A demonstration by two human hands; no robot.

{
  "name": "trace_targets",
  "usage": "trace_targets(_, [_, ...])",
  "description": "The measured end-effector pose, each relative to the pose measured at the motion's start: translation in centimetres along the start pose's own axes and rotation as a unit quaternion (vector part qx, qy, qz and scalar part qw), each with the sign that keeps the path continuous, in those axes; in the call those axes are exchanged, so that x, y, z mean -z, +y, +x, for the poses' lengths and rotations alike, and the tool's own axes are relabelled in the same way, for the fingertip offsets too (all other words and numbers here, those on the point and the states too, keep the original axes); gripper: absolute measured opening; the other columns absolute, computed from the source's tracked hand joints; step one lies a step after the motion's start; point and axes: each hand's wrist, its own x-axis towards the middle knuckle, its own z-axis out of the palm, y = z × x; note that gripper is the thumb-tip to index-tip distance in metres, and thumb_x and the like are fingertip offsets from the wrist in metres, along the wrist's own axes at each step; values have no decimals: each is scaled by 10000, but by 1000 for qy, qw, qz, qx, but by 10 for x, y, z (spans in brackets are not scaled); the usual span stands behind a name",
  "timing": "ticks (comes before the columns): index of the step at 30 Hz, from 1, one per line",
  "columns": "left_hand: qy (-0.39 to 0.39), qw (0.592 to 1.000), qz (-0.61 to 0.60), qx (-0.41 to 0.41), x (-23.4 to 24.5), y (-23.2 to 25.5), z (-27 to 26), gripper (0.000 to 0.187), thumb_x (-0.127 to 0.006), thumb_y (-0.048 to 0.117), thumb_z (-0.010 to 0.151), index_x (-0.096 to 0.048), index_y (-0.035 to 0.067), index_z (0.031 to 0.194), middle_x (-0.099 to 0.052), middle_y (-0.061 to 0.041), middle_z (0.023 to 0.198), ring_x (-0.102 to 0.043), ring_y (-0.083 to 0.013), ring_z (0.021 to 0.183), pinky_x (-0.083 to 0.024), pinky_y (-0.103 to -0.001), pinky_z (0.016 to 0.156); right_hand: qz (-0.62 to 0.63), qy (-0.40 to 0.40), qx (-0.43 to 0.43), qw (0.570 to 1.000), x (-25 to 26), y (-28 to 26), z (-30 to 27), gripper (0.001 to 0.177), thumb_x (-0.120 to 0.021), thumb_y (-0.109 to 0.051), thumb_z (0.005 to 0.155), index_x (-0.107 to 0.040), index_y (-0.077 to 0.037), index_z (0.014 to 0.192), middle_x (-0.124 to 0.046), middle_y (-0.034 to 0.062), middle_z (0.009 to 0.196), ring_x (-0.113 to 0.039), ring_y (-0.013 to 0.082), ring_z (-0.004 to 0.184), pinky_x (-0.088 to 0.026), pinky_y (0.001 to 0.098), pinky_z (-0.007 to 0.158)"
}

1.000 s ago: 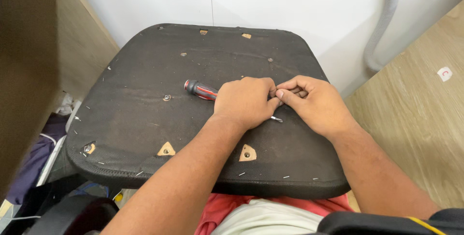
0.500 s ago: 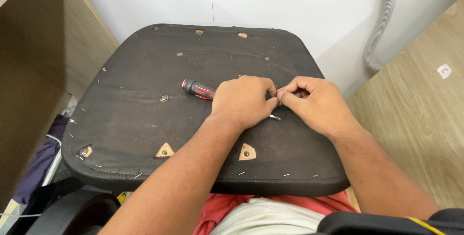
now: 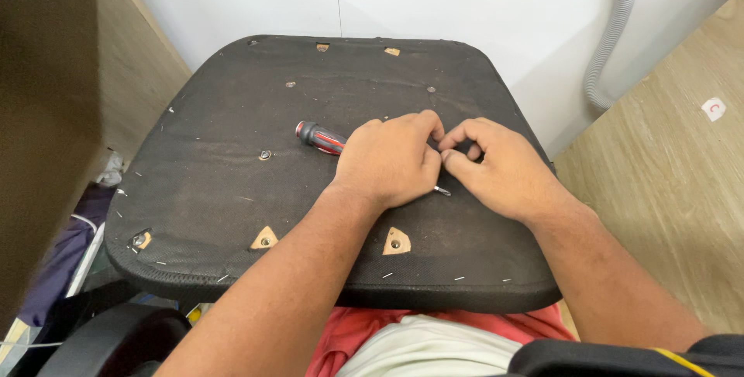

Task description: The person uses a screwdriver to tighten a screw into the underside of an overturned chair seat. The hands hold the screwdriver and rotate it repeatedly to secure the fastener into the seat base.

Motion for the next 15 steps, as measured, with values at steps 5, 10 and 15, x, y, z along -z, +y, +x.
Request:
trace_targets(5, [102,986,-127,36,4,-10,1,218,-522,136,891,-600,100,1091,-713,-102,863,-704,-333,825,-518,-498,778,-22,-61,231,971,-2,-10,-7,500,-792,-331,818,-656,-41,1202,-607,131,1291,-475,320,1232,-350,461,1039])
trace_targets(10, [134,969,-206,-19,11,-12,-4,170,-488,119,934,-586,101,1072,-680,-100,784,-707,-314,769,-535,-481,791,-66,-49,137,987,-18,-18,1,186,-582,-187,948,-634,-40,1049,-693,150,1104,-594,337,1091,-438,461,972])
trace_targets(15, [52,989,-138,-35,10,-3,-11,158,-530,174,923,-636,135,1034,-716,-99,764,-718,-309,785,-542,-480,749,11,52,120,991,-20,-6,21,159,-517,-135,1003,-609,-7,1026,-661,147,971,-627,299,919,-491,405,825])
